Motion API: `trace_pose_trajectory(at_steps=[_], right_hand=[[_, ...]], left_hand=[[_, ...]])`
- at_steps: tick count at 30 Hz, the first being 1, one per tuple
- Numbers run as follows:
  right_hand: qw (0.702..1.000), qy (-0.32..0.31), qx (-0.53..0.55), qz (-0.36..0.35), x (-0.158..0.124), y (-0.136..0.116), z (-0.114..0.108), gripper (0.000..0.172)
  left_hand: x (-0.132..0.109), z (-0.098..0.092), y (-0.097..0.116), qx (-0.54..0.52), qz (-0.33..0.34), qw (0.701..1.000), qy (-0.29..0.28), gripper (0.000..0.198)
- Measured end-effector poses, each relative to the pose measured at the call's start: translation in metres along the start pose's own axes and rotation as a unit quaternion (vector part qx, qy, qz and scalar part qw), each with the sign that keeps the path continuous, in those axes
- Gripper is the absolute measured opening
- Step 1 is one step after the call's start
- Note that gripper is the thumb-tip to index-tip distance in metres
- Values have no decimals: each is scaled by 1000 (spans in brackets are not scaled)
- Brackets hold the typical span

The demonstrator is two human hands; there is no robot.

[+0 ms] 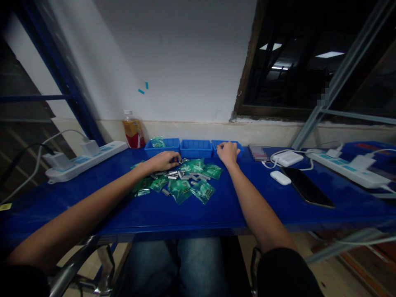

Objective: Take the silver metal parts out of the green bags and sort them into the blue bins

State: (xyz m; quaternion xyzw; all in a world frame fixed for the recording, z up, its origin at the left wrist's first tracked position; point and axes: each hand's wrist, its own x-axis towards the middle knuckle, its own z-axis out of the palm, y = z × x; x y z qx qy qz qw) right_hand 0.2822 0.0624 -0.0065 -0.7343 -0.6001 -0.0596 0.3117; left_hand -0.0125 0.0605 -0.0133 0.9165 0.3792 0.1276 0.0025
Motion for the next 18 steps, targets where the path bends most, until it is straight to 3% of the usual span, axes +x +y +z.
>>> trace_pose_trajectory(at_steps=[4, 8, 11, 15, 18], right_hand=[[1000, -11, 6, -5, -3, -3, 0, 32], [998, 32, -7, -59, -13, -13, -5, 32], [983, 41, 41, -176, -30, -35, -11, 27], [927, -14, 100, -361, -58, -70, -14, 24], [904, -28, 92, -416, -73, -85, -11, 18]], left_hand=[[-4, 0, 2, 12, -17, 1000, -1, 22], [-11, -3, 7, 1, -19, 1000, 5, 23], [-13, -7, 14, -67, -34, 997, 3, 23], [-12, -15, 25, -180, -56, 981, 44, 31], [-11, -19, 31, -215, -41, 973, 68, 36]])
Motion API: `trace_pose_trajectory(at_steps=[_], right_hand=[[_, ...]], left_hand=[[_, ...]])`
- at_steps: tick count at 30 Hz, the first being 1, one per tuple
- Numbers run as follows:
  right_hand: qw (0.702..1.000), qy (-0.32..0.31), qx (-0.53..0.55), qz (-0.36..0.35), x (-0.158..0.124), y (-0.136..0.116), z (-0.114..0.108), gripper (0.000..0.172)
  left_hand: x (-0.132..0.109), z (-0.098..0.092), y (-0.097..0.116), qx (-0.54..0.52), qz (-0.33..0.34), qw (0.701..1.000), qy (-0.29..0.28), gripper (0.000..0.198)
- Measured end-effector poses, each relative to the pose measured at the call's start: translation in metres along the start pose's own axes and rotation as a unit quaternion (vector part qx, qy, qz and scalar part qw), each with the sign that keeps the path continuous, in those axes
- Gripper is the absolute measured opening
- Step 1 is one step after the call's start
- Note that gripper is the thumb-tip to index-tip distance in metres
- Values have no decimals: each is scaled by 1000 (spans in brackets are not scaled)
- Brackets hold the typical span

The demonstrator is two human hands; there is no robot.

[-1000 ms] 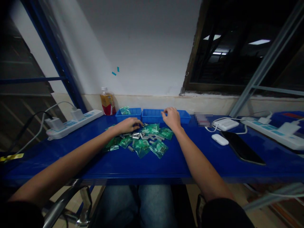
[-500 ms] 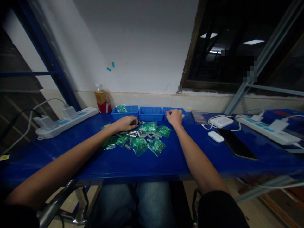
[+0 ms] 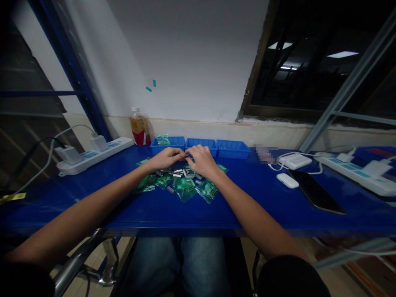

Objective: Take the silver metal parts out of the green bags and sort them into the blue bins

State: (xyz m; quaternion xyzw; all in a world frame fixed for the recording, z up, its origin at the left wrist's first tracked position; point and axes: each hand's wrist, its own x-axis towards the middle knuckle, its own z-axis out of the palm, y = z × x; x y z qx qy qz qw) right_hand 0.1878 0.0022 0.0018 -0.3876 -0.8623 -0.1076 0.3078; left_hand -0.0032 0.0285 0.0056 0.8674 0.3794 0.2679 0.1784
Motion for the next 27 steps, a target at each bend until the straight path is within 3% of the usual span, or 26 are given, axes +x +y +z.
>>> trace_pose_trajectory(at_steps=[3, 6, 9, 11, 14, 18, 27], right_hand=[[1000, -2, -1, -8, 1, -4, 2, 15], [1000, 8, -10, 18, 3, 7, -1, 22], [993, 42, -40, 103, 3, 31, -6, 27], [980, 61, -64, 178, -1, 52, -9, 27], [948, 76, -93, 296, -11, 84, -12, 27], [907, 67, -111, 401, -23, 107, -11, 29], [904, 49, -109, 411, -23, 107, -7, 34]], left_hand=[[0, 1, 1, -25, 6, 1000, -1, 40], [1, 4, -5, 5, 13, 1000, 9, 38], [4, 10, -16, 110, 42, 993, 21, 33], [7, 14, -23, 162, 51, 985, -9, 35], [9, 17, -26, 195, 37, 979, -48, 31], [6, 15, -24, 204, 8, 978, -43, 18], [-1, 11, -28, 152, -11, 988, -17, 17]])
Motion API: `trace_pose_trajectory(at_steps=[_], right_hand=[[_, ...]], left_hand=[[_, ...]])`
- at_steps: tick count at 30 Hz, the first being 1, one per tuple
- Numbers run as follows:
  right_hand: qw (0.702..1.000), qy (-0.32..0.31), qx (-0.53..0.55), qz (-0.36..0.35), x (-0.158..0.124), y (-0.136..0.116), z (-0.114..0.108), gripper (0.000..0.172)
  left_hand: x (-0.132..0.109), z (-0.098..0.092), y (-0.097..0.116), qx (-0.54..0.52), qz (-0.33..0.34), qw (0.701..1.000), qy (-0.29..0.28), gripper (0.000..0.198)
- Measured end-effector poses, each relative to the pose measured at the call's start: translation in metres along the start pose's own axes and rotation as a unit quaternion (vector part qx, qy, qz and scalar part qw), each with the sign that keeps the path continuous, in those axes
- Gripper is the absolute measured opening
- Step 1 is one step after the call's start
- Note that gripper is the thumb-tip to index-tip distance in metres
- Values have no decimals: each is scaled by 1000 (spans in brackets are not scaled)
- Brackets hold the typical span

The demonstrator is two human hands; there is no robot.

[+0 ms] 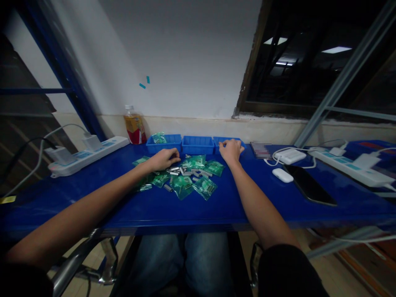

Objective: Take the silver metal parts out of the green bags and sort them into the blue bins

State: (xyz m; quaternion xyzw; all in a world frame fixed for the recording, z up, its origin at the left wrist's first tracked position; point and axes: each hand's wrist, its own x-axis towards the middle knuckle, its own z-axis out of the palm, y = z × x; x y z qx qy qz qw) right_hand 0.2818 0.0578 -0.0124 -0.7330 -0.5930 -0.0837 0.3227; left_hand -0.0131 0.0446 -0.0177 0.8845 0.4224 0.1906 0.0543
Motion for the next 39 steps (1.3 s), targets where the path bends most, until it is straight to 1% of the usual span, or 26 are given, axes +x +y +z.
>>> trace_pose_trajectory(at_steps=[4, 6, 7, 8, 10, 13, 14, 16, 19, 22, 24, 26, 28, 30, 32, 35, 37, 39], right_hand=[[1000, -1, 2, -9, -1, -1, -1, 35], [999, 17, 5, -29, -4, -6, -4, 34], [998, 30, 13, -50, -7, -10, -7, 33], [995, 39, 29, -82, -10, -17, -10, 32], [981, 40, 80, -173, -21, -35, -16, 28], [936, 3, 150, -319, -44, -68, -23, 26], [924, -5, 161, -348, -52, -77, -24, 26], [910, -10, 172, -377, -65, -92, -23, 21], [904, -2, 192, -383, -74, -101, -18, 15], [903, 7, 229, -363, -74, -100, -14, 17], [904, 1, 261, -338, -73, -98, -13, 19], [904, -14, 295, -310, -73, -98, -13, 23], [901, -30, 325, -286, -74, -99, -13, 26], [897, -41, 346, -271, -75, -100, -14, 29], [899, -44, 345, -267, -76, -101, -15, 32], [917, -34, 285, -276, -75, -99, -17, 35], [925, -17, 241, -293, -74, -96, -19, 29], [920, 0, 219, -325, -73, -92, -21, 24]], left_hand=[[1, -1, 1, -39, -22, 999, 11, 21], [2, -3, 3, -60, -31, 997, 27, 23], [2, -5, 5, -74, -36, 996, 38, 25], [3, -7, 7, -92, -43, 994, 50, 27], [3, -12, 13, -141, -53, 986, 70, 31], [2, -19, 24, -213, -43, 972, 91, 36], [2, -20, 28, -228, -33, 968, 100, 36], [1, -22, 33, -240, -15, 963, 121, 37], [0, -20, 35, -252, -3, 959, 129, 37], [-2, -20, 34, -251, 3, 960, 126, 37], [-4, -21, 33, -223, 18, 963, 148, 30], [-7, -22, 34, -184, 60, 968, 161, 20], [-9, -23, 36, -143, 108, 971, 161, 22], [-11, -24, 38, -103, 132, 971, 171, 21], [-12, -24, 41, -67, 127, 970, 194, 16], [-13, -25, 42, -37, 113, 975, 186, 20], [-12, -25, 41, -30, 94, 980, 173, 25], [-12, -24, 41, -40, 74, 983, 165, 30]])
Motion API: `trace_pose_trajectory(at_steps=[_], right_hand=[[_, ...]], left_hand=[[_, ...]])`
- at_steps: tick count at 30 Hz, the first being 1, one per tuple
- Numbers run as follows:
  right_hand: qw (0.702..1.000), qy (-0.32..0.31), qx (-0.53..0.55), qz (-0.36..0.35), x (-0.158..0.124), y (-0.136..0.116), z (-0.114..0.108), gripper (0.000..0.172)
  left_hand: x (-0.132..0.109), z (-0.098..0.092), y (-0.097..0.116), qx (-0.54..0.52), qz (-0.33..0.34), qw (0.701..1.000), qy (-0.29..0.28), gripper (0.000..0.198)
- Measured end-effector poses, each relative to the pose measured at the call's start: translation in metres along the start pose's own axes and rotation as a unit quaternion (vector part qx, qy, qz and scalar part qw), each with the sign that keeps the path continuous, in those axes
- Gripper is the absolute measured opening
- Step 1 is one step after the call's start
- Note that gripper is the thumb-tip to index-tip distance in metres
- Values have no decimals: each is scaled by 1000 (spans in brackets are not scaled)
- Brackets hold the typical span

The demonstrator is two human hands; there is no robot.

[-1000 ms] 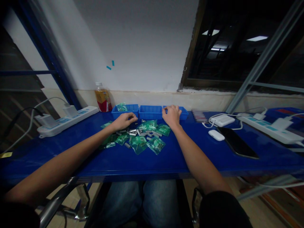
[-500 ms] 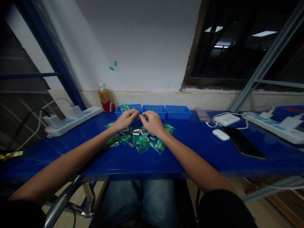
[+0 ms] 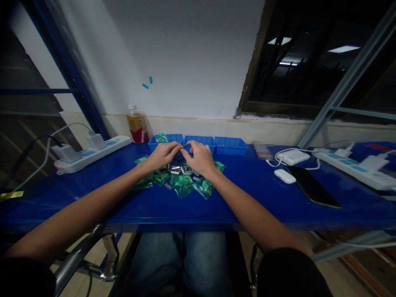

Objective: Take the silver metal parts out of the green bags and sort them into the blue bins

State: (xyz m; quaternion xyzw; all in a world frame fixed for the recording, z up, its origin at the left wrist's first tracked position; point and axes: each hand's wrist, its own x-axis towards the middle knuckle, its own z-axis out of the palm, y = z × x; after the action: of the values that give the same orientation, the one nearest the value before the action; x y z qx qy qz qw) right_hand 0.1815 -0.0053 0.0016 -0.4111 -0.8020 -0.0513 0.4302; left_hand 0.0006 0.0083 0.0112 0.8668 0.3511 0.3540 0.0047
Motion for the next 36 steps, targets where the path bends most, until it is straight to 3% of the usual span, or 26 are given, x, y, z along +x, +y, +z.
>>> trace_pose_trajectory(at_steps=[5, 9, 13, 17, 22, 26, 30, 33, 36], right_hand=[[995, -25, -39, -93, -1, -1, -3, 19], [993, -27, -74, -85, 4, 9, -3, 17], [987, 9, -160, 19, 9, 54, -14, 22], [950, 22, -255, 177, 3, 104, -30, 28], [929, 7, -264, 259, -7, 127, -36, 35], [945, 15, -241, 219, -2, 106, -34, 37], [995, -9, -97, 33, 6, 54, -31, 33], [995, -44, -24, -87, 8, 15, -26, 27], [991, -49, -24, -118, 7, -4, -23, 18]], left_hand=[[0, 5, 0, -75, -11, 996, -53, 37], [1, 8, -6, -88, -34, 993, -71, 40], [-2, 14, -27, 15, -69, 992, -104, 30], [-7, 20, -46, 90, -95, 980, -153, 25], [-9, 24, -47, 92, -106, 984, -109, 18], [-2, 17, -37, -50, -144, 984, -94, 16], [7, 2, -18, -254, -201, 944, -56, 25], [8, -6, -4, -326, -213, 920, -46, 23], [5, -9, 4, -364, -201, 907, -64, 20]])
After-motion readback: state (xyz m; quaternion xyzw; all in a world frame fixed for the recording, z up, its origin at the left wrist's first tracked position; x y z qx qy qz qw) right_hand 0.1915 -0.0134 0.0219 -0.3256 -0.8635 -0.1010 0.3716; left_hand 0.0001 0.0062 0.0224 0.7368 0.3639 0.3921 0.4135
